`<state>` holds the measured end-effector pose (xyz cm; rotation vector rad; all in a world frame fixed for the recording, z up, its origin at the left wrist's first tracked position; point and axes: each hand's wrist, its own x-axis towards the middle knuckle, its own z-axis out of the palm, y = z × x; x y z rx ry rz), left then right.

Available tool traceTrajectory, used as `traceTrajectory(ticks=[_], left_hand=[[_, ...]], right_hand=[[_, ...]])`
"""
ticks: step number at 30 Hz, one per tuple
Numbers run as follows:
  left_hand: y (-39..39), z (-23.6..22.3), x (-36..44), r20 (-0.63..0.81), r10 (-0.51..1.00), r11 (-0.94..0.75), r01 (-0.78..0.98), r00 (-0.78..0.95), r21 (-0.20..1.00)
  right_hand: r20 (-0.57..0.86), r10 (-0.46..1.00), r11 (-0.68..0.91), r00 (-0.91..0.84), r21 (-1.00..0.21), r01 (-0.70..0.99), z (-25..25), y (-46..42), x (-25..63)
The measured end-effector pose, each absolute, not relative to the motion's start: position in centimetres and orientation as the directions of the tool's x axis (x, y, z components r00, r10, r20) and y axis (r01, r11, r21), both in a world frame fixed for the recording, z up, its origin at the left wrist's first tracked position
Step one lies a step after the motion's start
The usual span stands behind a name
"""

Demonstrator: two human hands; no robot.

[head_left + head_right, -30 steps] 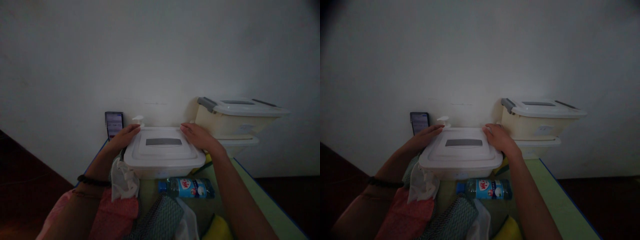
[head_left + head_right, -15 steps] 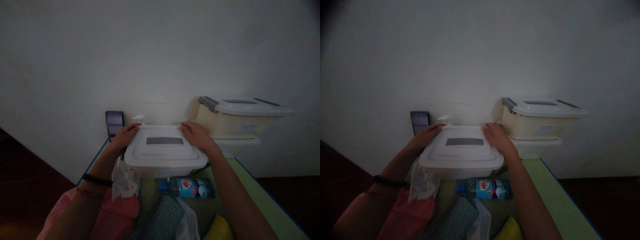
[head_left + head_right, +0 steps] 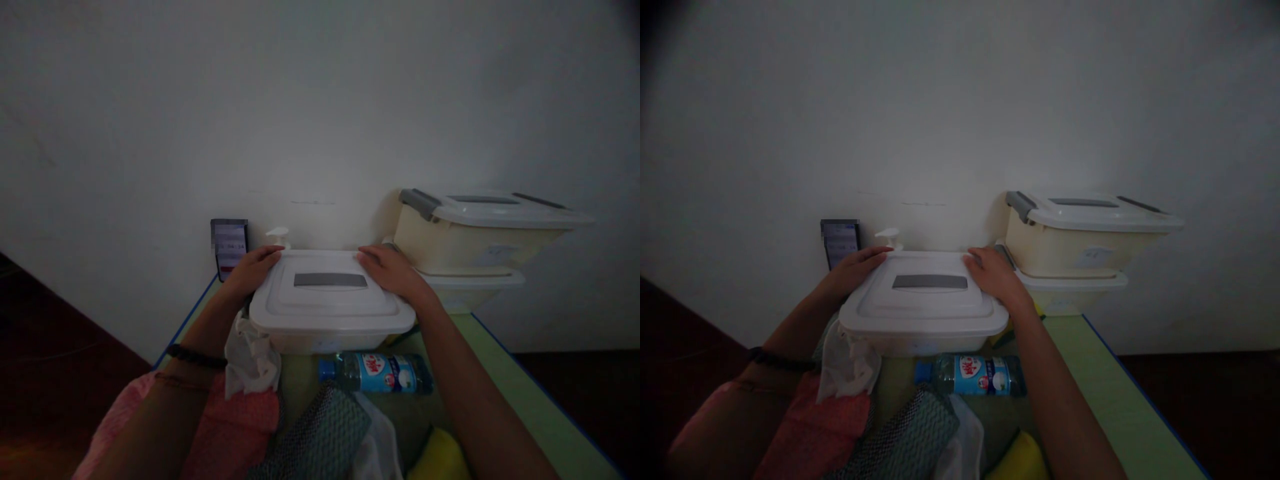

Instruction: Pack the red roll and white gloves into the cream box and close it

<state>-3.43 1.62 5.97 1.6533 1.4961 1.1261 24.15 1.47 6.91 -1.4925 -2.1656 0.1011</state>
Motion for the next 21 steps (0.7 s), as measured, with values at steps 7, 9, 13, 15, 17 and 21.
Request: traceTrajectory(ticks=[7, 9, 13, 15, 17, 21], left_hand=[[1.3, 6.7, -3.4, 0.203, 0.979, -0.17, 0.618, 0.017, 0.768], [0.9, 7.3, -3.3, 0.232, 0.972, -0.194, 0.68, 0.036, 0.707], [-0.4, 8.1, -2.5, 0.284, 0.948, -0.289, 0.749, 0.141, 0.596], [-1.2, 8.2, -1.8, 0.29, 0.924, -0.37, 0.769, 0.248, 0.521], [-1.7, 8.1, -1.2, 0.256, 0.897, -0.437, 0.813, 0.361, 0.385], [-2.3, 7.9, -0.7, 0.13, 0.904, -0.427, 0.87, 0.407, 0.247]], right_hand=[[0.354, 0.885, 0.418, -0.302, -0.323, 0.849, 6.5, 1.5, 24.3], [0.356, 0.883, 0.423, -0.306, -0.321, 0.847, 6.4, 1.5, 24.3], [0.362, 0.88, 0.428, -0.308, -0.32, 0.845, 6.3, 1.6, 24.2], [0.372, 0.874, 0.438, -0.313, -0.322, 0.839, 6.4, 1.5, 24.1], [0.391, 0.862, 0.458, -0.323, -0.324, 0.828, 6.6, 0.9, 24.2], [0.39, 0.84, 0.512, -0.378, -0.338, 0.79, 6.9, -1.2, 24.2]])
